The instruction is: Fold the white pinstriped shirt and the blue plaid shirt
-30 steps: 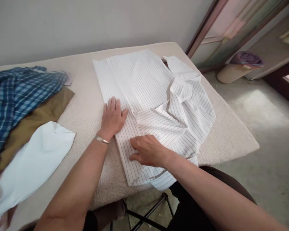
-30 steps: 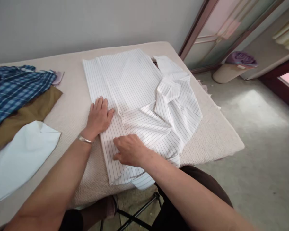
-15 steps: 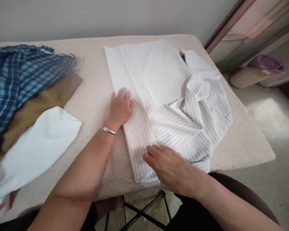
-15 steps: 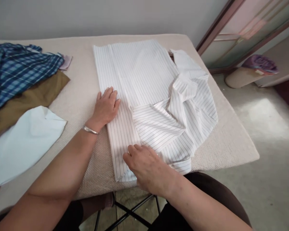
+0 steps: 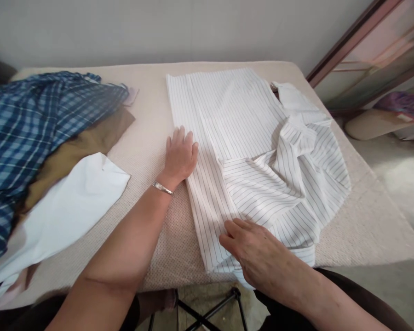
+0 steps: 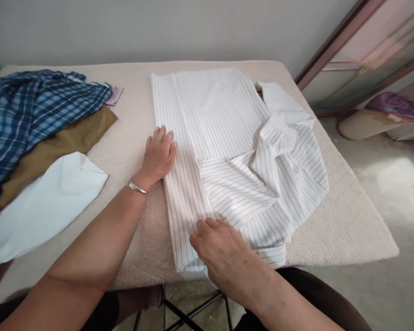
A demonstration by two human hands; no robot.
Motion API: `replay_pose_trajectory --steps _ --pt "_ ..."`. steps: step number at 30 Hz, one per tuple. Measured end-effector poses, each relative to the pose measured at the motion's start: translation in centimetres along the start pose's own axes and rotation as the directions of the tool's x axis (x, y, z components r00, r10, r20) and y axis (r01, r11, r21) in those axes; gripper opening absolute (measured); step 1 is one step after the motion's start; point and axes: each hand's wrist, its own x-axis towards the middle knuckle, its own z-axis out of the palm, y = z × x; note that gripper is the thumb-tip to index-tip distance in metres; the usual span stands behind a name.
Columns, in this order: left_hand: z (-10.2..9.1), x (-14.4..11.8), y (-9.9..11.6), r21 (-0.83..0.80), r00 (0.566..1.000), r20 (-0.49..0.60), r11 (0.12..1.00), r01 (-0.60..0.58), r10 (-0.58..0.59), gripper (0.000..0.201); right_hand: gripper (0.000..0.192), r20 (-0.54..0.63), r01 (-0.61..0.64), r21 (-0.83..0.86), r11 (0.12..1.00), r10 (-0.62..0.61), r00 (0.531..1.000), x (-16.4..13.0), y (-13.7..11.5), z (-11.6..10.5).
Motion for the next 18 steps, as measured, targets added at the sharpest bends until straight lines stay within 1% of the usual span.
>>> replay_pose_trajectory --steps 5,8,11,15,16,18 --pt "-0.1 0.0 0.1 0.036 1.000 0.010 0.999 0.014 -0.015 0.053 0.035 -0.015 -0.013 -0.018 1.000 0.013 1.000 -0.1 0.2 0.7" --pt "-0.1 -0.1 0.1 0.075 1.000 -0.009 0.997 0.031 -0.030 0.054 0.035 -0.052 -0.002 -0.021 1.000 0.001 0.999 -0.1 0.2 0.9" --pt "0.0 -0.4 0.2 0.131 1.000 0.001 0.991 0.031 -0.031 0.056 0.034 -0.102 0.011 -0.042 0.999 -0.015 0.995 0.2 0.6 1.9" --pt "0.3 -0.8 0.5 0.162 0.999 0.038 0.987 0.009 -0.016 0.058 0.028 -0.200 0.091 -0.148 0.985 -0.120 0.973 1.0 2.1 3.9" --pt "0.3 -0.9 0.5 0.158 0.999 0.040 0.987 0.006 -0.013 0.059 0.027 -0.210 0.104 -0.181 0.978 -0.141 0.967 1.3 2.4 4.2" --pt "0.3 -0.9 0.6 0.141 0.999 0.038 0.990 0.002 -0.008 0.059 0.030 -0.181 0.085 -0.214 0.973 -0.125 0.976 1.8 2.9 4.5"
